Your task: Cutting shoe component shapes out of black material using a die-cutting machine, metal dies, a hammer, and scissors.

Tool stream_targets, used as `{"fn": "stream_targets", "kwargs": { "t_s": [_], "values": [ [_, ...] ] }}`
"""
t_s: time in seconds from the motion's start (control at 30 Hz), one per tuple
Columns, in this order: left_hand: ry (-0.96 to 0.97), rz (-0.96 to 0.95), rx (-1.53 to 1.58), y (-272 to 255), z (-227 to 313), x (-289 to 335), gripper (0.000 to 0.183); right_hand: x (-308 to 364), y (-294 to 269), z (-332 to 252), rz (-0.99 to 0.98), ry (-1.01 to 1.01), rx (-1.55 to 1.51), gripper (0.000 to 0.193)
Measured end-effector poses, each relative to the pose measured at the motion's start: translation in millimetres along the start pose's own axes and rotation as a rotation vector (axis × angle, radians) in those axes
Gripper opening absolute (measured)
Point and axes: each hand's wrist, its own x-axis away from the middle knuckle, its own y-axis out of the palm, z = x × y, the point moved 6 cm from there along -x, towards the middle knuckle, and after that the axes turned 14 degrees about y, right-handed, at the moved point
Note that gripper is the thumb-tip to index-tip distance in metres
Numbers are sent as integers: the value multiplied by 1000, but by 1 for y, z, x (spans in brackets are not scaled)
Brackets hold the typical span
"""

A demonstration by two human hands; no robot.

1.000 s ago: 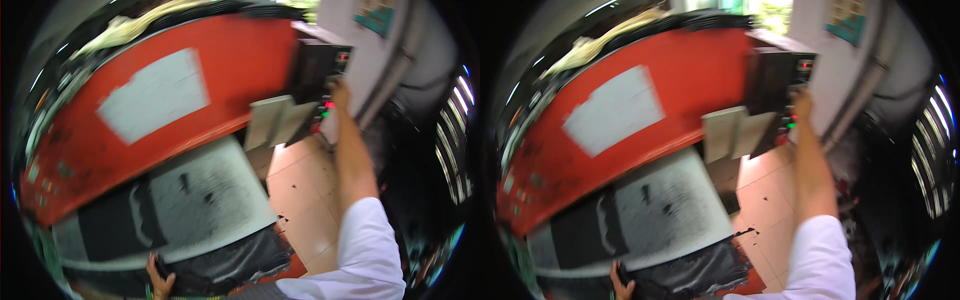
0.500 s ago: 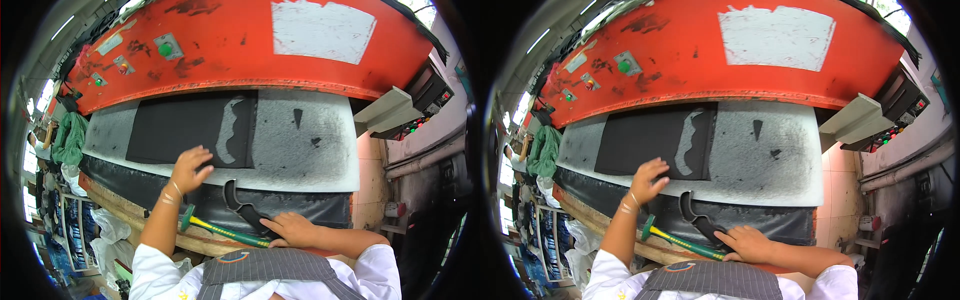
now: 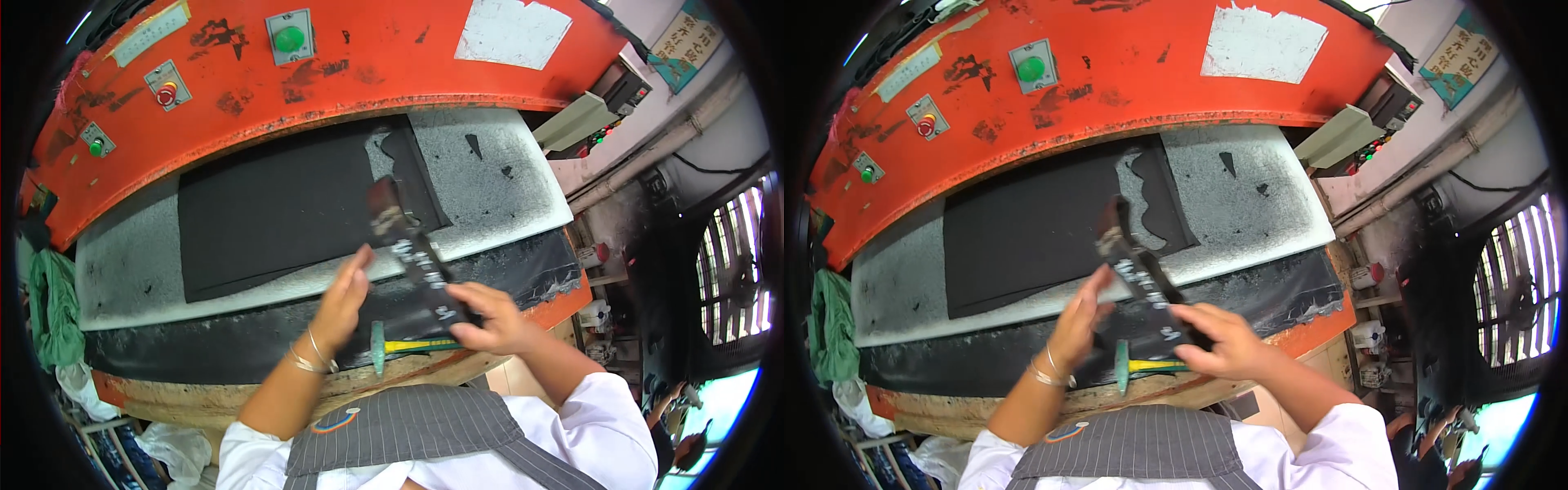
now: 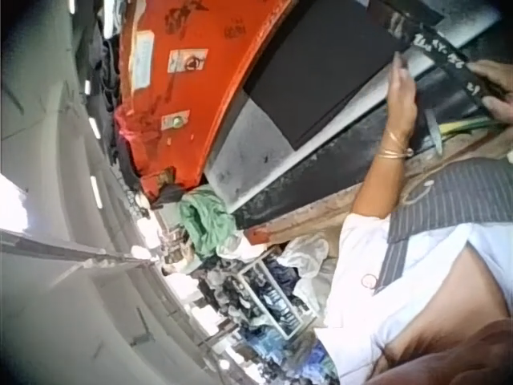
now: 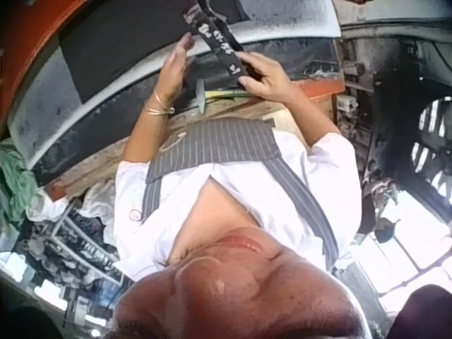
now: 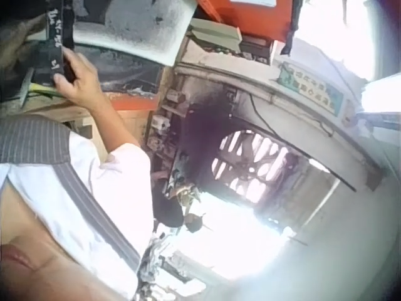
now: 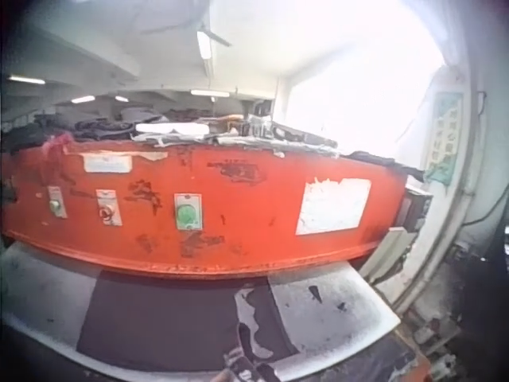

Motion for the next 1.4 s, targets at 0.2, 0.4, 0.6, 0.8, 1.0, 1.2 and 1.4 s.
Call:
{"fn": "stream_targets", "kwargs": {
  "t_s": [0.2, 0.4, 0.6, 0.8, 1.0, 1.2, 1.4],
  "values": [
    [-60, 172, 427, -10, 32, 63, 39, -28, 105, -44, -175, 95, 46, 53],
    [64, 104, -79, -35, 55, 81, 60, -28, 141, -51, -630, 166, -154, 33],
    [93, 70, -979, -156, 92, 68, 39, -4, 108, -15, -435, 381, -492, 23],
    [-13, -164, -1328, -173, 111, 96, 49, -77, 55, -12, -102, 474, 170, 37],
    [177, -305, -1102, -95, 90, 29, 75, -197, 73, 18, 147, 510, 474, 43],
    [165, -173, -931, -82, 18, -66, 60, -206, 67, 33, 168, 355, 191, 84],
    [204, -195, -1039, -55, -28, -86, 69, -153, 44, 75, 218, -19, 214, 78]
  ]
}}
